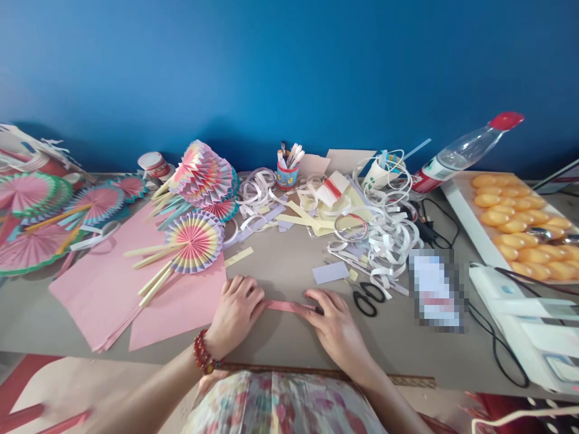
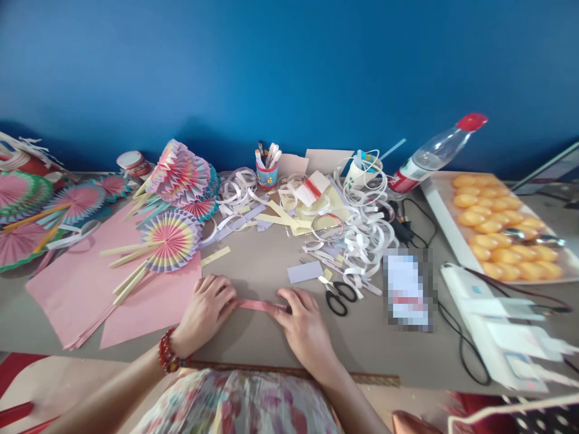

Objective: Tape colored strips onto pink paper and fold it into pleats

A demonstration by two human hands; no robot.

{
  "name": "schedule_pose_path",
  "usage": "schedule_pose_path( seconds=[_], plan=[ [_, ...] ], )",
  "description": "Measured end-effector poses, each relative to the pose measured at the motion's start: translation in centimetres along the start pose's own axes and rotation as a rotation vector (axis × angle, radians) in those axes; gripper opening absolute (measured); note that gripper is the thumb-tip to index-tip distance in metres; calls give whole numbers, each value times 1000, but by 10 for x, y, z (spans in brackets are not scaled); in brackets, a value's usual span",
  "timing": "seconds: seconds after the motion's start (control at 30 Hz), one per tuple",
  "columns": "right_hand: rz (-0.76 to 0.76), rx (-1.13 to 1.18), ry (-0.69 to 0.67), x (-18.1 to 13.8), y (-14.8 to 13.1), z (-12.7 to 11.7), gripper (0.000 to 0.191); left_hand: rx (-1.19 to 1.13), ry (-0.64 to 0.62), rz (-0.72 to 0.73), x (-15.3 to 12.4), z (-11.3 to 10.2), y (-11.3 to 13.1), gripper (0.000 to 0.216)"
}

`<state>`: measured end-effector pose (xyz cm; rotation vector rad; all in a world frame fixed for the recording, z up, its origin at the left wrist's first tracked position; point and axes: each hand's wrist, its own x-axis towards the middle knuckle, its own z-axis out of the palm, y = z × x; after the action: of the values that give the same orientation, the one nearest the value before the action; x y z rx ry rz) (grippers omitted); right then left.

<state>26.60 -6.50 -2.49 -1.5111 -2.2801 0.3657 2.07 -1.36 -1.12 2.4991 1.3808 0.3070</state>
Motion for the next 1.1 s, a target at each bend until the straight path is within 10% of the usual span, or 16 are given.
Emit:
schedule_pose_path(
  seconds=[1.1],
  plan=[
    [-27, -100, 63, -2, -4, 4, 43, -56, 33, -26, 7, 0, 1, 15]
  ],
)
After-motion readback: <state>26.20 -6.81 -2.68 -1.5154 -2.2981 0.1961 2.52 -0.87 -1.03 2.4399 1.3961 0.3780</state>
